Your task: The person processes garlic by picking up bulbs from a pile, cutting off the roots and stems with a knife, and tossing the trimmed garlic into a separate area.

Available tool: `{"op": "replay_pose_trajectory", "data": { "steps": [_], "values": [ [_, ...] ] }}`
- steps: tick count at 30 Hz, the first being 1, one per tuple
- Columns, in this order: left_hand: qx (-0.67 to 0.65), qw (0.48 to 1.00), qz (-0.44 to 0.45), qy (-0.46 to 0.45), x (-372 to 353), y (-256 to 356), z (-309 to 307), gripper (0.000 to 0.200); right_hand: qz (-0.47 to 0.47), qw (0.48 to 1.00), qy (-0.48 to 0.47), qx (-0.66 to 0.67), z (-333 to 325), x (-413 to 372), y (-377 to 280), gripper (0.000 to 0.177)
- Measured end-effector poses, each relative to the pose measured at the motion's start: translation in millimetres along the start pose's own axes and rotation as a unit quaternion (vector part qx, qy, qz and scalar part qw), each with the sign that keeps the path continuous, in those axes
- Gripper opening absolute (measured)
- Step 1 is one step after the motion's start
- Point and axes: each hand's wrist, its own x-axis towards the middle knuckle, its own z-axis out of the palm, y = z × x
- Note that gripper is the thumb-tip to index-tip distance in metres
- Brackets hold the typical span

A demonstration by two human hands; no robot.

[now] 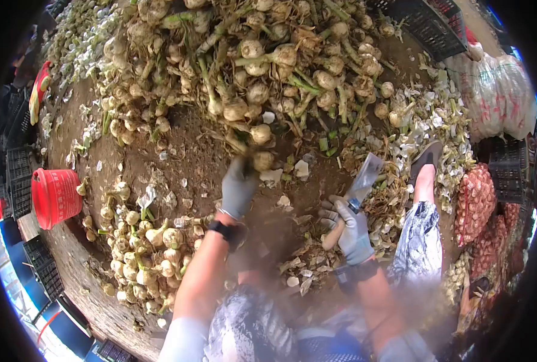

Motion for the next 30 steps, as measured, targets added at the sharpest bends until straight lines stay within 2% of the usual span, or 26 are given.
{"op": "replay_pose_trajectory", "data": {
  "steps": [1, 3, 4, 6, 7, 9, 10, 13, 14, 17, 19, 21, 23, 24, 25, 26, 29, 30],
  "values": [
    [0.009, 1.000, 0.005, -0.024, -20, 4, 1, 0.038, 0.005, 1.000, 0.004, -0.004, 3, -1, 3, 0.041],
    [0.175, 0.981, 0.082, 0.009, -38, 1, -4, 0.044, 0.016, 0.999, -0.019, -0.026, 8, -4, 9, 0.039],
    [0.174, 0.982, 0.080, 0.010, -37, 12, -9, 0.044, 0.014, 0.999, -0.021, -0.029, 12, -8, 10, 0.039],
    [0.252, 0.949, 0.191, 0.007, -31, 33, -18, 0.053, 0.015, 0.999, -0.012, -0.035, 12, -10, 17, 0.039],
    [0.251, 0.949, 0.190, 0.008, -26, 34, -16, 0.053, 0.015, 0.999, -0.003, -0.039, 13, -11, 22, 0.039],
    [0.342, 0.917, 0.151, -0.138, -6, 36, -10, 0.055, 0.015, 0.999, -0.006, -0.036, 16, -9, 27, 0.039],
    [0.324, 0.918, 0.187, -0.134, 2, 32, -7, 0.057, 0.018, 0.999, -0.006, -0.032, 18, -10, 30, 0.039],
    [0.301, 0.922, 0.216, -0.116, 3, 22, -8, 0.063, 0.014, 0.999, -0.010, -0.032, 27, -10, 34, 0.039],
    [0.324, 0.910, 0.234, -0.114, -2, 16, -8, 0.059, 0.013, 0.999, -0.011, -0.042, 26, -6, 38, 0.037],
    [0.304, 0.924, 0.208, -0.097, -19, -11, -14, 0.054, 0.005, 0.999, -0.026, -0.047, 40, -7, 33, 0.036],
    [0.264, 0.938, 0.199, -0.100, -29, -8, -22, 0.052, 0.019, 0.999, -0.012, -0.046, 43, -2, 40, 0.036],
    [0.158, 0.972, 0.113, -0.135, -46, 15, -34, 0.049, 0.014, 0.999, -0.001, -0.039, 51, 5, 49, 0.034],
    [0.112, 0.975, 0.100, -0.162, -60, 28, -37, 0.055, 0.013, 0.999, 0.001, -0.037, 63, 8, 53, 0.031],
    [0.023, 0.979, 0.054, -0.194, -67, 35, -38, 0.062, -0.033, 0.998, -0.040, -0.021, 69, 10, 55, 0.031],
    [-0.065, 0.972, 0.006, -0.224, -75, 43, -38, 0.069, -0.077, 0.994, -0.080, -0.004, 74, 12, 57, 0.030],
    [-0.307, 0.915, -0.126, -0.230, -83, 54, -31, 0.075, -0.085, 0.992, -0.097, -0.004, 79, 13, 56, 0.028],
    [-0.365, 0.891, -0.154, -0.221, -82, 58, -37, 0.073, -0.031, 0.996, -0.074, 0.027, 93, 7, 51, 0.025],
    [-0.432, 0.861, -0.159, -0.217, -80, 50, -36, 0.072, -0.054, 0.993, -0.082, -0.071, 95, 5, 45, 0.027]
  ]
}}
